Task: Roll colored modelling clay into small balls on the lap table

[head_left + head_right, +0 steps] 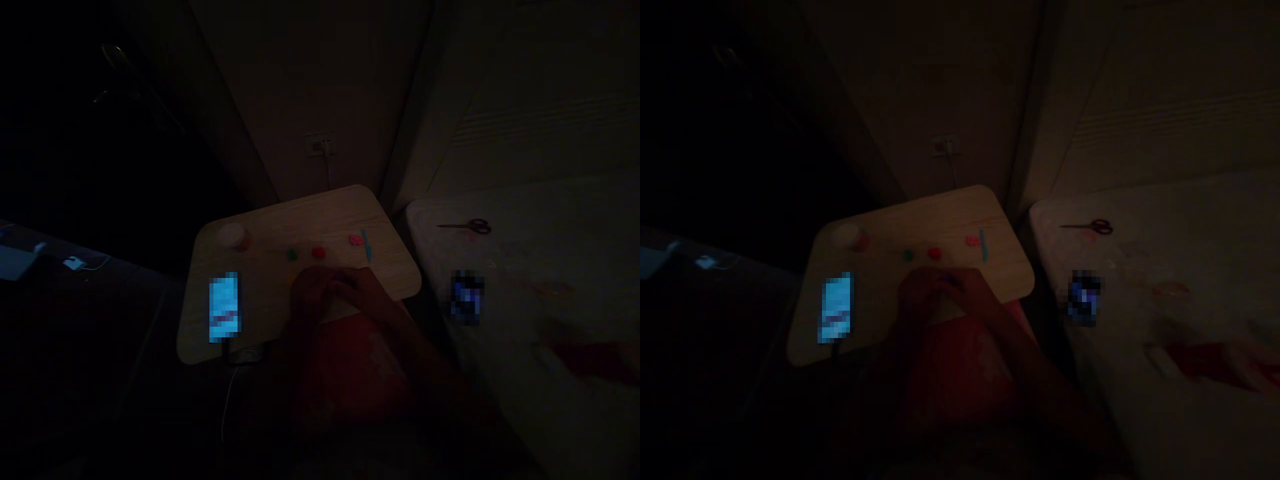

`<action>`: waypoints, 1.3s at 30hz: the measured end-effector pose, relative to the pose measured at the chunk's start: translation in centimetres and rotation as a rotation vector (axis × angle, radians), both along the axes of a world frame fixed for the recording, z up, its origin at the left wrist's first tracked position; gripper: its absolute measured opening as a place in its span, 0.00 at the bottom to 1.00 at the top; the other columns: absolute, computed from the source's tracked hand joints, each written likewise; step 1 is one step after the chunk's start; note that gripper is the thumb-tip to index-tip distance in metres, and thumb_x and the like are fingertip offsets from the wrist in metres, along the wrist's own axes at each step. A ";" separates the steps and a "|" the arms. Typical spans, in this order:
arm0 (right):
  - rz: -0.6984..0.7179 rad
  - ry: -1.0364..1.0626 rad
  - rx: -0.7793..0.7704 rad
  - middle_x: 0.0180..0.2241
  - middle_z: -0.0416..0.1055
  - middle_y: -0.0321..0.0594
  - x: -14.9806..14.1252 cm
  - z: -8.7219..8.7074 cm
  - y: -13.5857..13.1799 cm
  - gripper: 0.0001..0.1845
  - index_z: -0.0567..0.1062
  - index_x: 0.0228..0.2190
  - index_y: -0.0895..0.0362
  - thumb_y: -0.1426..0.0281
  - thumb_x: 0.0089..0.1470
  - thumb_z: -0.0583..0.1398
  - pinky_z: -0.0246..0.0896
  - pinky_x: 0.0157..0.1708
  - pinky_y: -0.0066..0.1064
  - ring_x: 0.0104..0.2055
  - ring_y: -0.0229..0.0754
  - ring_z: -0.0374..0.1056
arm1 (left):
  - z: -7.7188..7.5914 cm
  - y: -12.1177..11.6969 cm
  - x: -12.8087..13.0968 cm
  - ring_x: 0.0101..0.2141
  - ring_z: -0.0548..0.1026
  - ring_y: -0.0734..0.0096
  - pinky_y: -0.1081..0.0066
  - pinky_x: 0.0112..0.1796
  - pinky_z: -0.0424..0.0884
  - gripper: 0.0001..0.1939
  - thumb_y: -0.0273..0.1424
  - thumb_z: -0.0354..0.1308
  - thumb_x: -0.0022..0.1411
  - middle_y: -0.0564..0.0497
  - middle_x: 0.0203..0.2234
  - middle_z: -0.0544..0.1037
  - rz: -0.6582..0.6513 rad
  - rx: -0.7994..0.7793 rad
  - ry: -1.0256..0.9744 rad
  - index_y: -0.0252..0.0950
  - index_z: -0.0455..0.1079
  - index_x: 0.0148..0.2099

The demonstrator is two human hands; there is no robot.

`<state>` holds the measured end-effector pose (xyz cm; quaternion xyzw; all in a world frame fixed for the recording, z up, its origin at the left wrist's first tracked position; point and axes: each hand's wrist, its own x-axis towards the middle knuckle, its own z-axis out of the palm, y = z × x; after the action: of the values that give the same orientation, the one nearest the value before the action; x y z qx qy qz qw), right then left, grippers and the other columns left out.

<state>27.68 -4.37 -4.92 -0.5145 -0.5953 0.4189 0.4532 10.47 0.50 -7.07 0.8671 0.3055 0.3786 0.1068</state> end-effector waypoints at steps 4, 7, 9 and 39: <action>-0.022 -0.028 0.029 0.34 0.81 0.42 -0.3 -0.2 -0.1 0.17 0.82 0.38 0.58 0.58 0.63 0.60 0.66 0.37 0.32 0.35 0.44 0.74 | -0.2 -0.2 0.4 0.45 0.82 0.58 0.55 0.51 0.77 0.20 0.42 0.50 0.75 0.42 0.42 0.85 0.042 -0.054 -0.034 0.38 0.80 0.48; -0.055 0.005 0.052 0.32 0.80 0.40 -0.4 -0.9 0.0 0.19 0.82 0.38 0.58 0.57 0.63 0.59 0.65 0.35 0.31 0.33 0.43 0.72 | -0.3 -0.5 0.9 0.48 0.81 0.59 0.56 0.53 0.77 0.19 0.41 0.50 0.75 0.42 0.47 0.84 0.047 -0.149 -0.081 0.38 0.78 0.53; -0.090 0.085 0.038 0.31 0.79 0.40 -0.5 -1.6 0.1 0.21 0.82 0.37 0.58 0.54 0.63 0.59 0.65 0.34 0.31 0.33 0.44 0.72 | -0.1 -0.8 1.2 0.51 0.80 0.59 0.56 0.55 0.76 0.19 0.40 0.51 0.74 0.42 0.52 0.82 0.026 -0.233 -0.130 0.38 0.76 0.58; 0.076 0.640 -0.207 0.23 0.76 0.40 -1.8 -3.9 -0.3 0.35 0.81 0.31 0.58 0.37 0.50 0.64 0.70 0.27 0.31 0.25 0.41 0.72 | 1.9 -2.4 0.4 0.30 0.81 0.68 0.72 0.34 0.77 0.12 0.34 0.60 0.65 0.48 0.31 0.85 0.052 -0.504 -0.404 0.34 0.82 0.44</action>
<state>25.92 -4.66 -8.82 -0.3777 -0.3960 0.6341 0.5463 10.92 -1.90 -5.14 0.7127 0.3844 0.4580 0.3668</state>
